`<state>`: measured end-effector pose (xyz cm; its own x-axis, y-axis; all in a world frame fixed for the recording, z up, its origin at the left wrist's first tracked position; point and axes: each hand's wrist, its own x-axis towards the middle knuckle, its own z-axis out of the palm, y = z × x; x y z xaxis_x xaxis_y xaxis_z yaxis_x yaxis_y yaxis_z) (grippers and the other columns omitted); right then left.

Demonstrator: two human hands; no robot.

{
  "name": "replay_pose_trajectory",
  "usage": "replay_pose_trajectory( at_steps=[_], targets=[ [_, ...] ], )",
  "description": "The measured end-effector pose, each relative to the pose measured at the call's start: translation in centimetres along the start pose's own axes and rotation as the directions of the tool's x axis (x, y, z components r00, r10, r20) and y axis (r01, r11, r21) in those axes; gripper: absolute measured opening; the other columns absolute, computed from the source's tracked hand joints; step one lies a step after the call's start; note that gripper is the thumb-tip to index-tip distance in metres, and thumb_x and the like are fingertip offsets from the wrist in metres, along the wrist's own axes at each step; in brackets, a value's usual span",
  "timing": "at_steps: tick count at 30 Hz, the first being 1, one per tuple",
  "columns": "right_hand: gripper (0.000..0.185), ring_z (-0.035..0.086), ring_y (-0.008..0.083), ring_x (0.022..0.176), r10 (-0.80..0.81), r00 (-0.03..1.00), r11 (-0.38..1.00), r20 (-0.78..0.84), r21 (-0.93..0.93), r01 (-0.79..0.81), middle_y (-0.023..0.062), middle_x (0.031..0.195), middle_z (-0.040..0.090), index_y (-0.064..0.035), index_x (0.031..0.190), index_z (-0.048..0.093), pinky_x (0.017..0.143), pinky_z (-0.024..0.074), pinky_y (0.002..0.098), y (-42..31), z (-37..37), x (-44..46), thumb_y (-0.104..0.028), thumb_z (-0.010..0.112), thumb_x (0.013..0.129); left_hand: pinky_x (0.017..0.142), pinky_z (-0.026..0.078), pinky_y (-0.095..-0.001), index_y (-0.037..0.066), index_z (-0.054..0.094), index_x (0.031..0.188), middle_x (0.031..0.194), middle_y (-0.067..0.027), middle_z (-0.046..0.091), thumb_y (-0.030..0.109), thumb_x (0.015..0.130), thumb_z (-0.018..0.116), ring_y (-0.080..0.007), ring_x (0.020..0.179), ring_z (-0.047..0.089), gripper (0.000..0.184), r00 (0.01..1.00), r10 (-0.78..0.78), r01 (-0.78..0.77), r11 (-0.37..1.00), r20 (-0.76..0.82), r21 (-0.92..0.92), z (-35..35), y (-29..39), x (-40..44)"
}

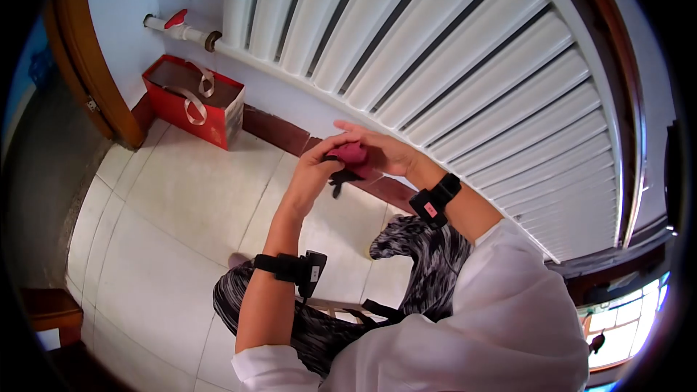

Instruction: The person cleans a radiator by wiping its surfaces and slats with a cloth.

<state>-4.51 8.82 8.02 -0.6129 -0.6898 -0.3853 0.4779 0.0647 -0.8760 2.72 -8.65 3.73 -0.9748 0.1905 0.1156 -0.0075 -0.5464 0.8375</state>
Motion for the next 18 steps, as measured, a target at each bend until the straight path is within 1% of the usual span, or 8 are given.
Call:
replay_pose_trajectory(
  at_steps=[4,6,8,10,12,14,16,18],
  targets=[
    [0.046,0.05,0.0166,0.112,0.132,0.991,0.991,-0.003,0.034,-0.132,0.0079,0.121,0.051,-0.0035,0.125,0.044,0.099,0.0385,0.0317,-0.3,0.4,0.1,-0.025,0.059,0.088,0.079,0.045,-0.0256,0.008,0.054,0.119,0.104,-0.0053,0.06,-0.005,0.073,0.045,-0.0153,0.093,0.057,0.049,0.997,-0.007,0.003,0.999,-0.082,-0.051,-0.6,-1.4,0.4],
    [0.036,0.054,0.0145,0.105,0.115,0.993,0.993,-0.018,0.009,-0.115,0.0059,0.113,0.055,-0.0037,0.116,0.049,0.094,0.0426,0.029,0.1,-0.4,0.7,-0.024,0.059,0.088,0.079,0.046,-0.0305,0.006,0.049,0.121,0.104,-0.0094,0.059,-0.002,0.074,0.045,-0.021,0.091,0.058,0.048,0.898,0.307,-0.137,0.876,-0.316,0.462,-0.9,-3.2,1.0],
    [0.029,0.055,0.0137,0.101,0.025,0.98,0.948,-0.198,-0.308,-0.087,0.0051,0.106,0.057,-0.0036,0.109,0.051,0.089,0.0443,0.0276,-0.5,-0.4,1.2,-0.023,0.059,0.089,0.082,0.045,-0.0348,0.006,0.047,0.121,0.108,-0.0129,0.057,0.003,0.078,0.049,-0.0267,0.089,0.059,0.043,0.882,0.323,-0.119,0.857,-0.343,0.501,-1.6,-4.2,1.2],
    [0.027,0.057,0.0133,0.097,-0.075,0.964,0.907,-0.257,-0.419,-0.041,0.0058,0.101,0.059,-0.0062,0.109,0.053,0.082,0.0457,0.0256,-1.7,-0.7,2.0,-0.022,0.06,0.088,0.077,0.048,-0.0335,0.008,0.047,0.122,0.108,-0.0121,0.058,0.011,0.082,0.055,-0.025,0.091,0.059,0.041,0.956,-0.001,0.193,0.752,-0.292,0.631,-1.0,-2.8,0.6],
    [0.024,0.059,0.0177,0.092,-0.514,0.832,0.346,-0.21,-0.938,-0.023,0.0062,0.097,0.06,-0.0095,0.105,0.054,0.074,0.0481,0.0276,-4.5,-0.1,2.1,-0.019,0.061,0.084,0.067,0.049,-0.0303,0.01,0.046,0.126,0.104,-0.0094,0.06,0.021,0.086,0.058,-0.0207,0.089,0.061,0.043,0.964,-0.13,0.224,0.867,-0.231,0.445,-0.6,-3.1,0.4],
    [0.024,0.059,0.0235,0.089,-0.686,0.696,-0.3,0.214,-0.954,-0.001,0.006,0.095,0.059,-0.0115,0.101,0.055,0.068,0.0489,0.0326,-7.3,1.6,1.9,-0.015,0.061,0.079,0.059,0.049,-0.0271,0.012,0.044,0.129,0.103,-0.007,0.061,0.025,0.087,0.056,-0.0169,0.084,0.063,0.046,0.974,-0.228,0.217,0.916,-0.006,0.338,0.1,-2.5,-0.1],
    [0.021,0.058,0.0259,0.084,-0.59,0.652,-0.581,0.475,-0.811,0.066,0.0047,0.09,0.058,-0.0117,0.097,0.056,0.065,0.0484,0.0357,-10.3,1.3,2.5,-0.012,0.06,0.076,0.06,0.049,-0.027,0.011,0.042,0.13,0.106,-0.0082,0.061,0.027,0.087,0.056,-0.0169,0.079,0.064,0.048,0.972,-0.233,0.22,0.89,-0.016,0.398,0.4,-2.5,-0.6],
    [0.012,0.057,0.0218,0.076,-0.508,0.658,-0.719,0.556,-0.694,0.032,0.0047,0.082,0.053,-0.0099,0.085,0.053,0.059,0.048,0.0325,-12.7,1.4,3.7,-0.009,0.059,0.074,0.06,0.049,-0.0267,0.009,0.042,0.13,0.106,-0.0103,0.062,0.03,0.087,0.056,-0.0171,0.08,0.064,0.051,0.977,-0.21,0.177,0.745,-0.024,0.643,-0.2,-4.4,-0.1]
  ],
)
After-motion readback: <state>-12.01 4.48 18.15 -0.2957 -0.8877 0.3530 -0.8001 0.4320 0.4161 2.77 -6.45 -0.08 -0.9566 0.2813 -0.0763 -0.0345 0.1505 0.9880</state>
